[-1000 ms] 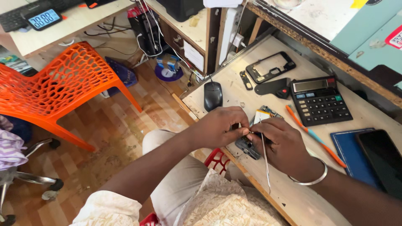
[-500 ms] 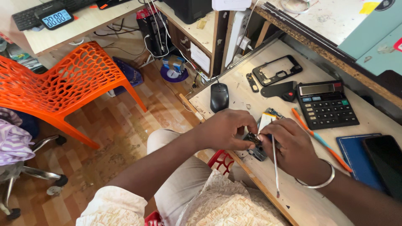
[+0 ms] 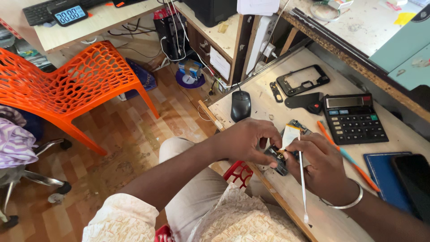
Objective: The person sits at a repair workbench working on a disassembled smartphone motherboard. They hold the board steady with one hand while using tweezers with the other to pick at and reposition small components on the board, briefly pausing to handle a phone at a nearby glass counter before returning to the board work.
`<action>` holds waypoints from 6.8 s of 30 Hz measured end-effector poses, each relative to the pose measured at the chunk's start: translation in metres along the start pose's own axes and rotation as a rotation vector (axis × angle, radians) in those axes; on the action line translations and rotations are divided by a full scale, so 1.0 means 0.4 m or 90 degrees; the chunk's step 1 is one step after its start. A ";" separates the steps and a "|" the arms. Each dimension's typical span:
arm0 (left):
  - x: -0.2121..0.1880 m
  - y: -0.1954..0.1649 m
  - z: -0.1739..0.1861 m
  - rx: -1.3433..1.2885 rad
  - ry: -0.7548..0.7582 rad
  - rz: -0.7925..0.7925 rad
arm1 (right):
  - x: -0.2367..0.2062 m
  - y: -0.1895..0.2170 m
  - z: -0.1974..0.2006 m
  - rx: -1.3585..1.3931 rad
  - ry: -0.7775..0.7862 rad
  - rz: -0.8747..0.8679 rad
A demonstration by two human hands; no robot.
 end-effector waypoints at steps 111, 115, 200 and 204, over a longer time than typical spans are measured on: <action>0.027 -0.014 -0.072 -0.103 -0.371 0.036 | -0.045 -0.065 0.031 0.140 -0.025 -0.155; 0.025 -0.029 -0.069 -0.078 -0.374 -0.007 | -0.045 -0.065 0.028 0.327 -0.051 -0.204; 0.017 -0.050 -0.124 0.122 -0.330 -0.014 | -0.042 -0.095 -0.024 0.052 0.063 -0.273; 0.015 -0.051 -0.119 0.112 -0.349 -0.012 | -0.042 -0.100 -0.020 0.110 0.062 -0.288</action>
Point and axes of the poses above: each hand's wrist, its own x-axis towards the middle knuckle, its own z-axis out of the back of the hand, y = z × x, the point moved 5 cm from there along x, towards the middle knuckle, and after that the axes turned 5 degrees about y, right-handed, at the moved point
